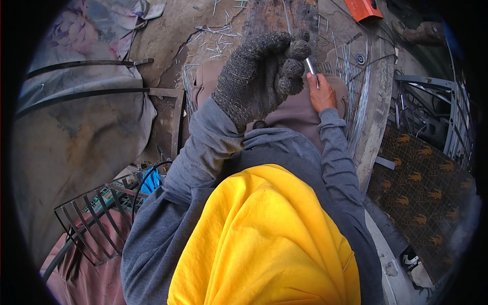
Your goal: The person bends metal rods by hand using a metal bending tool, handles a pair of glasses, and shapes more metal rods using the bending tool.
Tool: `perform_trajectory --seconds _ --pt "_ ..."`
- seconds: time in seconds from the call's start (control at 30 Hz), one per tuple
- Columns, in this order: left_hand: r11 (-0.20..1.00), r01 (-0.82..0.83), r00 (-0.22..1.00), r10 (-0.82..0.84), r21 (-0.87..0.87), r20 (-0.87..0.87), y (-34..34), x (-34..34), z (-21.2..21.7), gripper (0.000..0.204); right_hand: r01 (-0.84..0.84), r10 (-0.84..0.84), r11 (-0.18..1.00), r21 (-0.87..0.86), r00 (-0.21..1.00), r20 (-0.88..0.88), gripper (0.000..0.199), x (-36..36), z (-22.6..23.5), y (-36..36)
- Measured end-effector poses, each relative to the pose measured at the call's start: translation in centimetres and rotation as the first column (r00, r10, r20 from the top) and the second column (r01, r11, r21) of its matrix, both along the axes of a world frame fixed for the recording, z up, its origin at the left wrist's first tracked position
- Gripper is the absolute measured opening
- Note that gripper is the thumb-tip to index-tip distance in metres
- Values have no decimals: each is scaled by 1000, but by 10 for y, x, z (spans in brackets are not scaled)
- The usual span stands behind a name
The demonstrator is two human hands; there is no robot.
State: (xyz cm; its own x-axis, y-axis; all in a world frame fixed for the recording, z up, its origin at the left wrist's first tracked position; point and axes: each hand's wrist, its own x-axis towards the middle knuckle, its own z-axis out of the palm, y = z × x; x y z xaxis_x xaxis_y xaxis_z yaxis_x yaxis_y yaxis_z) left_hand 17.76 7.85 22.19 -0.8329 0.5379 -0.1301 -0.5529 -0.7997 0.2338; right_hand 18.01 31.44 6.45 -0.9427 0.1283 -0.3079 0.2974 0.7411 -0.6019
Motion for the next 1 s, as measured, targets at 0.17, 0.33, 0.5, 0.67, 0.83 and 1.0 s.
perform_trajectory --seconds 0.17,0.33,0.5,0.67,0.83,1.0 --pt "932 209 956 -130 -297 262 -11 30 -28 33 0 0 1000 -17 1000 -26 50 0 1 -2" --pt "346 241 835 -550 -907 12 -79 27 -82 28 13 -13 1000 -20 1000 -20 50 1 3 -1" --pt "-133 20 616 -779 -991 117 -156 2 -106 29 7 -9 1000 -23 999 -53 51 0 2 -2" --pt "-400 -141 607 -758 -906 240 -196 -30 -133 34 16 -17 999 -31 999 -32 52 -2 2 -2" --pt "-464 -296 780 -622 -835 69 -232 -44 -196 37 20 -21 999 -30 999 -25 52 0 3 -2" --pt "146 216 968 99 -966 231 -238 -44 -242 18 30 -30 999 -25 999 -19 52 1 3 0"
